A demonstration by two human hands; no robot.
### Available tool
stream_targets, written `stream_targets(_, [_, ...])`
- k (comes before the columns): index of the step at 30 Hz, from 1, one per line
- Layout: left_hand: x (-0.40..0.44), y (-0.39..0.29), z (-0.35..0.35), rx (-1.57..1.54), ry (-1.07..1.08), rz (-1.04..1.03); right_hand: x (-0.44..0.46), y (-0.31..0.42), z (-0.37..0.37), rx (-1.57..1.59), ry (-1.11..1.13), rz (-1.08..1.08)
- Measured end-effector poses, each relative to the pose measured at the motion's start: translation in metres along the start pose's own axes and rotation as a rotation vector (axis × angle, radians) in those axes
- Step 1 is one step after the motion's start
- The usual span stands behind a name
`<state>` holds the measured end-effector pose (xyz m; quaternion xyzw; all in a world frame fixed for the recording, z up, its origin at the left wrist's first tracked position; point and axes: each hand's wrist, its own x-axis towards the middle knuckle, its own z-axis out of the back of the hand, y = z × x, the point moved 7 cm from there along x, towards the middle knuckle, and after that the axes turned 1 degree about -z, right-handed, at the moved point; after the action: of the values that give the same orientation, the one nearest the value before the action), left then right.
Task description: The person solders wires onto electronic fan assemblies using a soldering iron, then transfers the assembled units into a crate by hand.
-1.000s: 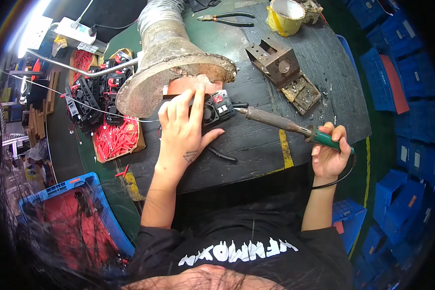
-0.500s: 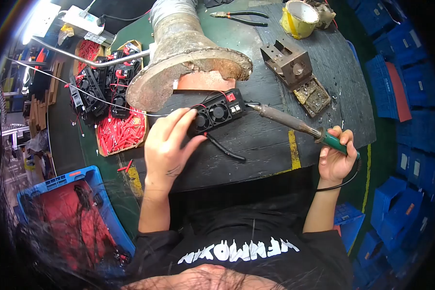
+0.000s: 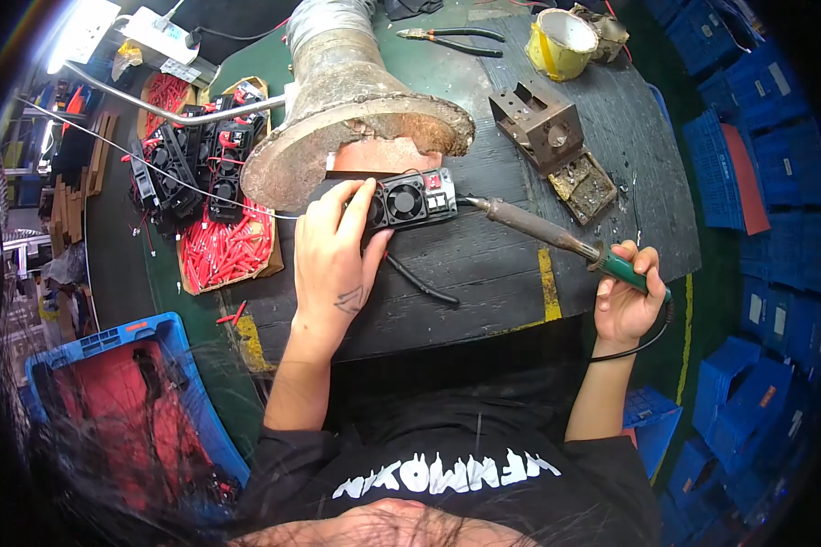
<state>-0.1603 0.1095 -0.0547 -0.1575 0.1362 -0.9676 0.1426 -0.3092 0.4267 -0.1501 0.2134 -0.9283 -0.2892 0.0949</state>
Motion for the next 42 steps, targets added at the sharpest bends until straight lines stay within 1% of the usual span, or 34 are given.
stream_targets(2, [-0.004,-0.001,0.003,-0.007,0.004,0.011,0.000,0.000,-0.001,0.001,0.001,-0.004])
stream_targets(4, [-0.009,0.005,0.018,-0.045,-0.080,0.012,0.000,0.000,-0.001,0.006,-0.001,-0.009])
stream_targets(5, [-0.013,0.011,0.027,0.022,-0.213,-0.058,0.000,0.000,-0.001,-0.001,-0.002,-0.009])
stream_targets(7, [-0.023,0.027,0.038,0.059,-0.225,-0.079,-0.001,0.000,-0.001,-0.001,-0.008,-0.008])
stream_targets(10, [-0.027,0.045,0.039,0.240,-0.143,-0.085,0.000,0.000,-0.002,0.005,0.001,-0.009])
stream_targets(11, [-0.028,0.048,0.039,0.246,-0.144,-0.079,0.000,0.000,-0.002,0.002,0.003,-0.006])
stream_targets(13, [-0.028,0.054,0.031,0.275,-0.071,-0.073,0.001,0.000,-0.002,-0.001,0.005,-0.006])
stream_targets(15, [-0.025,0.051,0.028,0.292,-0.116,-0.100,0.001,0.000,-0.002,0.005,0.011,-0.007])
stream_targets(18, [-0.027,0.051,0.022,0.324,-0.180,-0.073,0.000,0.000,0.001,-0.006,0.005,-0.006])
stream_targets(20, [-0.029,0.047,0.023,0.414,-0.235,-0.049,0.001,0.000,0.002,-0.005,0.003,-0.001])
stream_targets(21, [-0.030,0.046,0.023,0.412,-0.235,-0.049,0.000,0.001,0.002,-0.005,-0.002,0.001])
stream_targets(23, [-0.033,0.052,0.024,0.475,-0.203,0.020,-0.001,0.001,0.002,-0.002,0.002,0.001])
stream_targets(24, [-0.033,0.054,0.028,0.479,-0.237,0.028,0.000,0.001,0.001,0.004,0.005,0.003])
stream_targets(28, [-0.043,0.041,0.055,0.571,-0.247,0.059,-0.001,0.001,0.001,-0.003,-0.005,0.003])
stream_targets(29, [-0.047,0.037,0.061,0.569,-0.246,0.055,-0.001,0.001,0.001,-0.002,-0.009,0.002])
stream_targets(31, [-0.054,0.025,0.075,0.549,-0.336,-0.034,-0.001,0.000,0.001,-0.006,-0.015,0.005])
stream_targets(32, [-0.052,0.018,0.080,0.421,-0.332,-0.119,-0.001,0.000,-0.001,0.002,-0.011,0.004])
stream_targets(33, [-0.053,0.018,0.076,0.413,-0.332,-0.118,-0.001,0.000,-0.002,0.007,-0.006,0.002])
stream_targets(35, [-0.052,0.011,0.065,0.088,-0.322,-0.264,-0.002,0.002,-0.001,-0.006,-0.035,0.003])
stream_targets(36, [-0.042,-0.001,0.062,0.056,-0.415,-0.415,-0.003,0.002,0.001,-0.009,-0.065,0.003])
stream_targets(37, [-0.034,-0.006,0.056,0.033,-0.333,-0.389,-0.005,0.004,-0.004,-0.017,-0.061,0.002])
stream_targets(39, [-0.017,-0.017,0.043,0.025,-0.260,-0.402,-0.010,0.021,-0.015,-0.191,-0.107,0.095])
stream_targets(41, [-0.007,-0.022,0.029,-0.015,-0.318,-0.446,-0.009,0.033,-0.028,-0.258,-0.083,0.131])
stream_targets(42, [-0.001,-0.023,0.025,-0.030,-0.301,-0.437,-0.006,0.038,-0.041,-0.301,-0.003,0.162])
